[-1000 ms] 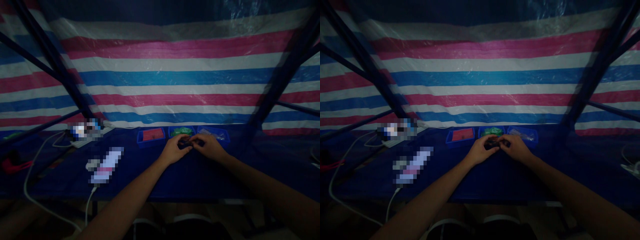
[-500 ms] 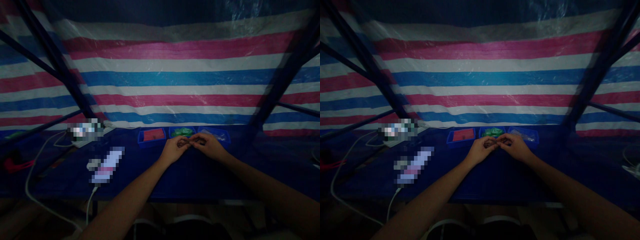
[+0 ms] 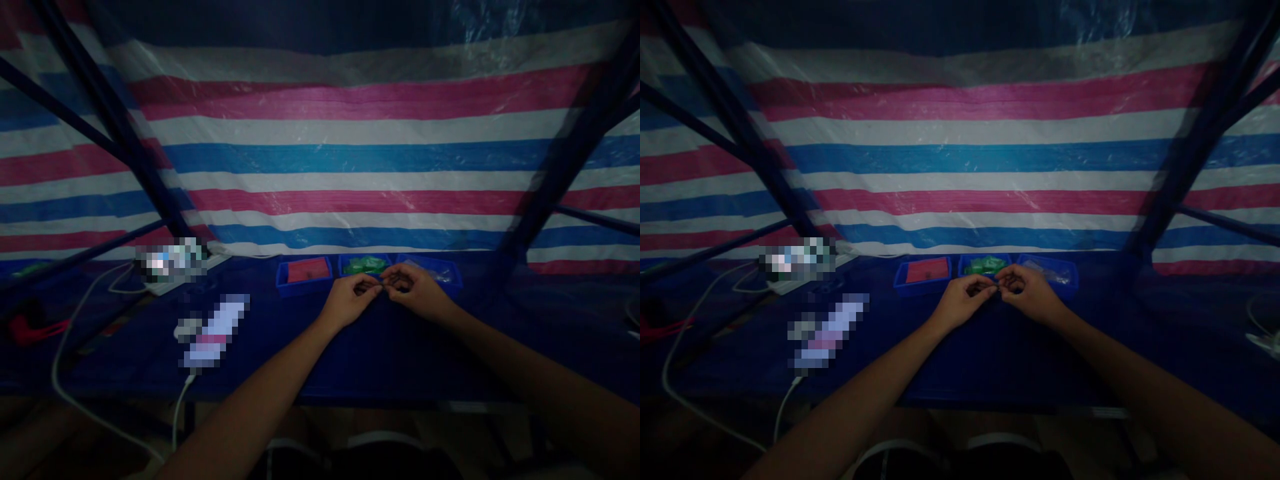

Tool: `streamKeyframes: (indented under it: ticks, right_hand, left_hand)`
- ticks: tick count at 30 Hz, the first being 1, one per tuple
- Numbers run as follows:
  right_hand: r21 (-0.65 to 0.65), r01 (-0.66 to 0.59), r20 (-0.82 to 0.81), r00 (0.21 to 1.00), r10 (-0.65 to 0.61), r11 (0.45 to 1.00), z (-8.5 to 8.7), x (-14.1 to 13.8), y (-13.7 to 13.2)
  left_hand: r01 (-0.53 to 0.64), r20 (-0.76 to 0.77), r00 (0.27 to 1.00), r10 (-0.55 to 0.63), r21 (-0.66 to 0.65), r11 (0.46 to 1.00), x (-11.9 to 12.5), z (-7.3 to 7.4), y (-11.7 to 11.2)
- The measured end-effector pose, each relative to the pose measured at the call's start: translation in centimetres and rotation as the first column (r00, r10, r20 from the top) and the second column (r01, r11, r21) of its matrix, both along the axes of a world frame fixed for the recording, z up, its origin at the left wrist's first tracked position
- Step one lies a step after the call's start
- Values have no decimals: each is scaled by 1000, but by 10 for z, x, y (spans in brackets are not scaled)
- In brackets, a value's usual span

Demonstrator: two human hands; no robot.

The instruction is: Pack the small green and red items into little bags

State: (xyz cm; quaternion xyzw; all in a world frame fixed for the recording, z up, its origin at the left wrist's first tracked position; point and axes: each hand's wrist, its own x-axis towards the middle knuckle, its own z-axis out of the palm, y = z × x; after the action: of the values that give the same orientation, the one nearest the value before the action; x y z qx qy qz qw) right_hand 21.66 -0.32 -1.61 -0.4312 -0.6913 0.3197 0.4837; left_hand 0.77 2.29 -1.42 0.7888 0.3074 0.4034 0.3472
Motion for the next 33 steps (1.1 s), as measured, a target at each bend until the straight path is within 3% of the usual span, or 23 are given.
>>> streamKeyframes:
  ticks: [10,20,33]
  right_hand:
    - [-40,-98,-77,993,95,994,-6,-2,1]
    - [-32,-11,-143,990,7,999,-1,-1,1]
    - [-50,91,-50,994,-93,995,8,2,-6]
  left_hand:
    - [-15,-50,999,17,30,999,0,1,-1]
    - [1,-81,997,-1,1,1000,-1,-3,2]
    - [-5,21,1000,6,-50,999,-2,-4,5]
